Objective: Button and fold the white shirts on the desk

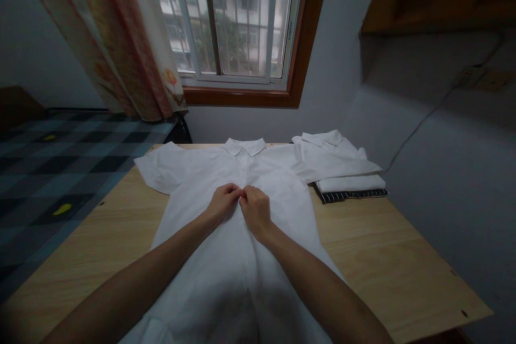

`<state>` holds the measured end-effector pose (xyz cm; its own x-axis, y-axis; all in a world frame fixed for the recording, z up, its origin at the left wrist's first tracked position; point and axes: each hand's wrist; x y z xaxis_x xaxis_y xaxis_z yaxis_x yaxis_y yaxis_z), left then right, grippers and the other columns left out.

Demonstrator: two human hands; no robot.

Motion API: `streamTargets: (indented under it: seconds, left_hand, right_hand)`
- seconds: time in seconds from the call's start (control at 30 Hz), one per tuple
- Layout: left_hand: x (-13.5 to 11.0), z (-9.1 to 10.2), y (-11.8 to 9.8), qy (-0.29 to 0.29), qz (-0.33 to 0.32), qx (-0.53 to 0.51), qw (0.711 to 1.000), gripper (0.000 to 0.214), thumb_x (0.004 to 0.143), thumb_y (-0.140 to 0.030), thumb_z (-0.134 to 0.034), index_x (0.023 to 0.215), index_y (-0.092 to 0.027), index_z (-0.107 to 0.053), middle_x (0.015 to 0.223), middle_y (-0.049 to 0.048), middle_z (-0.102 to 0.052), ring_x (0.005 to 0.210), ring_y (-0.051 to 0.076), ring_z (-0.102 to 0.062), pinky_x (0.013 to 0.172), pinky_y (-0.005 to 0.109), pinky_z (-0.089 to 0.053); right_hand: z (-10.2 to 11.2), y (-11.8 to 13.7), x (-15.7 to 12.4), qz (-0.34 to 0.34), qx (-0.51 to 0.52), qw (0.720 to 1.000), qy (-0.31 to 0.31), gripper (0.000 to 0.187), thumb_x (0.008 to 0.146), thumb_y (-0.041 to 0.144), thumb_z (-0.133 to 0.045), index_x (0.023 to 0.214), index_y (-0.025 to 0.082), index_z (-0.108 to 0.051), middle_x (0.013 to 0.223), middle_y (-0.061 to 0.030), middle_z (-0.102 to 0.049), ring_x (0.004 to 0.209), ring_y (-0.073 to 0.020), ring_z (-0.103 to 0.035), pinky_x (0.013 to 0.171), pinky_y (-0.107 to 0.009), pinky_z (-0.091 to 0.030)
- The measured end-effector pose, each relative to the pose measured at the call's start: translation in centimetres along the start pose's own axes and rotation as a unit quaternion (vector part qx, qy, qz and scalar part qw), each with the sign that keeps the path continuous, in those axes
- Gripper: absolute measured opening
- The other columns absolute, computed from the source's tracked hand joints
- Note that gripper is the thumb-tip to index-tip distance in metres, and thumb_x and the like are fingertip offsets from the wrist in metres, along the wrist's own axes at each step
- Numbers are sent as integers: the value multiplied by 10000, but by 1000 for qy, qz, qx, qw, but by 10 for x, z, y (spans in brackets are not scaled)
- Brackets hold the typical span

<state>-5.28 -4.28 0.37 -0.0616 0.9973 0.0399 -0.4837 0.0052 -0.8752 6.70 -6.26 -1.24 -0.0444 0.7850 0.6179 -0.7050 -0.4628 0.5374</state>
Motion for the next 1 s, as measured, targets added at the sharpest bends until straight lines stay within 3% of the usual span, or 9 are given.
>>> streamTargets:
  seconds: [0.17, 0.37, 0.63, 0.87, 1.0]
  left_hand:
    - [-3, 1, -3, -2, -19, 50, 999, 182, 804, -223, -489, 661, -164, -585, 685, 7, -618, 693, 147, -545, 630, 245, -372]
    - [-6, 1, -4, -3, -65, 85, 994, 217, 879, -234, -449, 723, -166, -583, 745, 32, -639, 724, 162, -553, 673, 265, -381]
    - [-6, 2, -4, 30, -69, 136, 988, 229, 900, -222, -455, 735, -174, -607, 750, 33, -653, 732, 160, -568, 694, 257, -391]
    - [-9, 2, -4, 6, -74, 137, 988, 229, 917, -229, -444, 780, -168, -617, 800, 55, -672, 752, 172, -583, 699, 262, -391]
    - [-10, 2, -4, -7, -90, 120, 989, 211, 906, -223, -453, 776, -170, -610, 783, 53, -667, 734, 175, -580, 694, 266, -387]
  right_hand:
    - [1, 1, 1, -19, 33, 999, -1, 140, 778, 121, -468, 694, 217, -524, 683, -1, -593, 643, -155, -540, 651, -264, -404]
    - [2, 2, 2, 10, 47, 999, -3, 166, 796, 90, -408, 741, 214, -504, 750, -26, -569, 712, -172, -531, 688, -280, -414]
    - [0, -1, -1, 66, -26, 997, 36, 218, 778, 35, -366, 778, 215, -488, 765, -42, -559, 746, -196, -520, 707, -305, -433]
    - [-1, -3, 0, 2, -24, 999, 40, 101, 897, 160, -431, 858, 199, -516, 806, -47, -598, 752, -191, -549, 696, -293, -423]
    - [-3, -6, -1, 20, -95, 994, 54, 127, 932, 191, -440, 844, 203, -531, 815, -64, -614, 779, -211, -552, 708, -310, -416]
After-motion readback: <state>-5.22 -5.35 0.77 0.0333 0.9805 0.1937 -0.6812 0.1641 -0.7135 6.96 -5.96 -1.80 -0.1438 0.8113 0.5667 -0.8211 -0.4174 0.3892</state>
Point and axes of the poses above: each hand's wrist, its own x-axis towards the middle knuckle, its own z-axis out of the back of the hand, y = z × x
